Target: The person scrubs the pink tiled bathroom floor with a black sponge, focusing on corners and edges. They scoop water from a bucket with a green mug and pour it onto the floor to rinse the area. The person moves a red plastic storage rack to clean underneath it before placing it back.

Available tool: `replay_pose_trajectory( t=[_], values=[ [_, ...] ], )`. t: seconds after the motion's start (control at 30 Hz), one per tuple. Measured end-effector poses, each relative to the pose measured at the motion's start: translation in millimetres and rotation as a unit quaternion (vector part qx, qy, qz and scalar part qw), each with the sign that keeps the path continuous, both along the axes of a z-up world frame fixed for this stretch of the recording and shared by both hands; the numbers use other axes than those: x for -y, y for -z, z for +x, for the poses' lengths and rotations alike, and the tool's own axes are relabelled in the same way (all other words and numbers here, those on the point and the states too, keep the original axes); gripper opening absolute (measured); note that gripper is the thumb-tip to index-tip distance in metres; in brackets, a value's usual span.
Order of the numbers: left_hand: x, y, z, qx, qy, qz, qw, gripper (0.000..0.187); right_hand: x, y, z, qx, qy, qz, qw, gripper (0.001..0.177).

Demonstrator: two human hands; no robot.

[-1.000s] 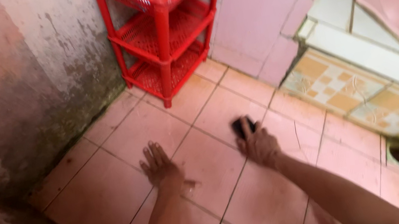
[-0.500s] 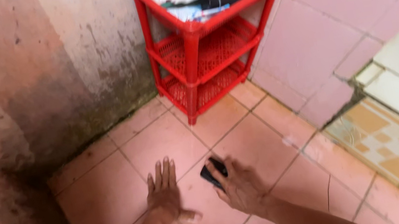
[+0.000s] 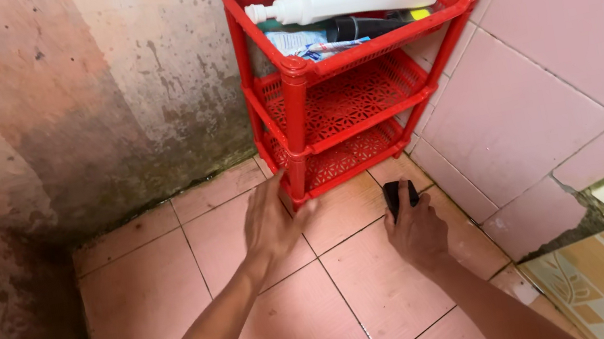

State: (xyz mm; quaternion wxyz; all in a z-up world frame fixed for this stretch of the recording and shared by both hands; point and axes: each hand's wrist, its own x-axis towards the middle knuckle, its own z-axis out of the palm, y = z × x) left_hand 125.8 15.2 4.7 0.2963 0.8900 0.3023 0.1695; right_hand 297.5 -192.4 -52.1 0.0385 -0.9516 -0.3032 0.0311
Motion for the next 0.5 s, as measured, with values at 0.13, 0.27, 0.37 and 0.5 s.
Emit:
replay_pose_trajectory(
  t=[0.13, 0.27, 0.37, 0.5],
  values=[
    [-4, -15, 28, -0.054, -0.009, -0.074, 0.996, 0.058, -7, 5, 3, 0.014, 0.001, 0.041, 0.999, 0.080],
    [-4, -18, 17, -0.094, -0.023, -0.065, 0.993, 0.053, -19, 5, 11, -0.033, 0.017, 0.060, 0.998, 0.080],
    [-6, -4, 0, -0.087, -0.043, -0.036, 0.995, 0.052, -23, 6, 18, -0.030, 0.017, 0.098, 0.995, 0.085],
    [-14, 6, -38, -0.065, -0.050, 0.016, 0.997, 0.050, -32, 3, 11, -0.018, -0.030, 0.140, 0.989, 0.092]
  ],
)
